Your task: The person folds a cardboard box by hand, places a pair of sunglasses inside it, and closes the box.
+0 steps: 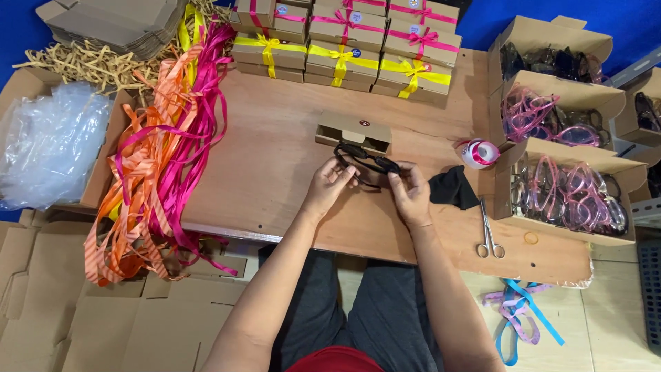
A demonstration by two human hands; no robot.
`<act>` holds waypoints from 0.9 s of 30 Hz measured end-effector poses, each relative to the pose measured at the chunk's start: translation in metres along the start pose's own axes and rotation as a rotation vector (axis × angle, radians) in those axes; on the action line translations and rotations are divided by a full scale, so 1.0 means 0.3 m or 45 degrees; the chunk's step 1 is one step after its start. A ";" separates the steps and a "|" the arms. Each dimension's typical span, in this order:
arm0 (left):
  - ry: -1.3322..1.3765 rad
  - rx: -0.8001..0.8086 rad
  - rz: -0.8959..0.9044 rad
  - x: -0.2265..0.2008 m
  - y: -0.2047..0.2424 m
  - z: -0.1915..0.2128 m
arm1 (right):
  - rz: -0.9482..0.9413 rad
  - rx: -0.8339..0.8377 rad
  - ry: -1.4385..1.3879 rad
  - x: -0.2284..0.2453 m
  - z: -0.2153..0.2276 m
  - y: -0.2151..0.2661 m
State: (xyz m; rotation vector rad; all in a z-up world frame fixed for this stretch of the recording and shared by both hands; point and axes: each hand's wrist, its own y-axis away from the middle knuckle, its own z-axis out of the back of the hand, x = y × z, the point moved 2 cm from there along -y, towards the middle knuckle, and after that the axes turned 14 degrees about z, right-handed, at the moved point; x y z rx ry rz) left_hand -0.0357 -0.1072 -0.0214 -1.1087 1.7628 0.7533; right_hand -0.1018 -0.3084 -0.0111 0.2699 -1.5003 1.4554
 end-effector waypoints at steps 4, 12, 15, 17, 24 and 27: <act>-0.020 0.060 0.038 -0.016 0.019 -0.013 | -0.220 -0.148 -0.335 -0.053 0.014 0.005; -0.115 0.129 0.043 0.021 0.013 -0.017 | -0.358 -0.421 -0.879 -0.134 0.055 0.000; -0.137 0.118 0.090 -0.024 0.032 -0.035 | -0.371 -0.385 -0.921 0.004 0.036 -0.039; -0.129 0.115 0.099 -0.036 0.037 -0.041 | -0.386 -0.368 -0.984 0.042 0.029 -0.046; -0.087 0.119 0.144 -0.079 0.055 -0.071 | -0.423 -0.287 -1.202 0.030 0.027 -0.030; -0.070 0.103 0.189 -0.056 0.040 -0.056 | -0.415 -0.206 -1.310 0.009 0.023 -0.013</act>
